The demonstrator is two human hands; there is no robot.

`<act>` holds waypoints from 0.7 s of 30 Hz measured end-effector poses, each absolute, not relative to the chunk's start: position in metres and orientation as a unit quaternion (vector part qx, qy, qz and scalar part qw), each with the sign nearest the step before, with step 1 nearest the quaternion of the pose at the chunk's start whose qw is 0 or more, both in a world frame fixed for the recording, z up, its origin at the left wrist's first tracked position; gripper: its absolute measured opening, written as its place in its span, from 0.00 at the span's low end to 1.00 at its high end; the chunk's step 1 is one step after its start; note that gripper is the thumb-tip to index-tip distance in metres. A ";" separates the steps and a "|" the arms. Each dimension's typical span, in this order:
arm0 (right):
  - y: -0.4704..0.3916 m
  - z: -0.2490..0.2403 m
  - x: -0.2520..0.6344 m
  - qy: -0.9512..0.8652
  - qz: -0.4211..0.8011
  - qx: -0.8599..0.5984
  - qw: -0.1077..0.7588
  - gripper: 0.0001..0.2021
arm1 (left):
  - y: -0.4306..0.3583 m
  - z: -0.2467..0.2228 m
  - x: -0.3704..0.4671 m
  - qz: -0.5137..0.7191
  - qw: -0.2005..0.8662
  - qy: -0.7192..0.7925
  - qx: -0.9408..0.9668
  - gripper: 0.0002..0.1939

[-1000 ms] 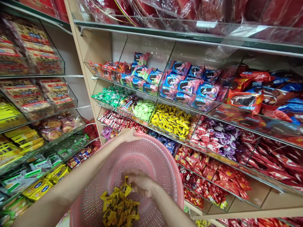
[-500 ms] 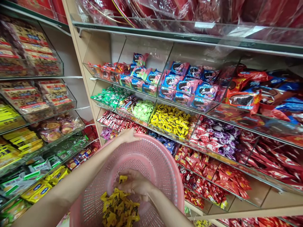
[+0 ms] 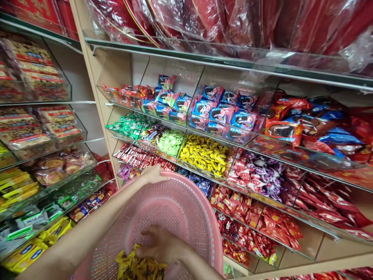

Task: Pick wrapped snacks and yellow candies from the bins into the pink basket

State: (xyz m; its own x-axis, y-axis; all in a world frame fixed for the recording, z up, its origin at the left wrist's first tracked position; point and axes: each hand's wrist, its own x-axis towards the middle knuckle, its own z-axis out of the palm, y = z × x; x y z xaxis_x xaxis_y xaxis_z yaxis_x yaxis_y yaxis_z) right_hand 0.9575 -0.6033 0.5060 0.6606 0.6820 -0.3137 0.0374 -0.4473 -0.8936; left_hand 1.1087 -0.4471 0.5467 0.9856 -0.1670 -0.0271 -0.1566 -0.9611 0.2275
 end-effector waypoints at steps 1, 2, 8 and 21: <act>-0.607 0.516 0.965 -0.243 0.308 -0.785 0.479 0.25 | -0.447 0.546 1.109 -0.020 0.113 -0.083 0.990 0.35; -0.612 0.528 0.975 -0.249 0.281 -0.783 0.496 0.24 | -0.448 0.545 1.110 -0.017 0.112 -0.083 0.990 0.34; -0.652 0.620 1.054 -0.251 0.042 -0.846 0.469 0.15 | -0.449 0.539 1.112 -0.010 0.111 -0.088 0.990 0.30; -0.688 0.687 1.128 0.044 0.030 -0.999 0.011 0.40 | -0.444 0.528 1.123 -0.010 0.111 -0.088 0.990 0.29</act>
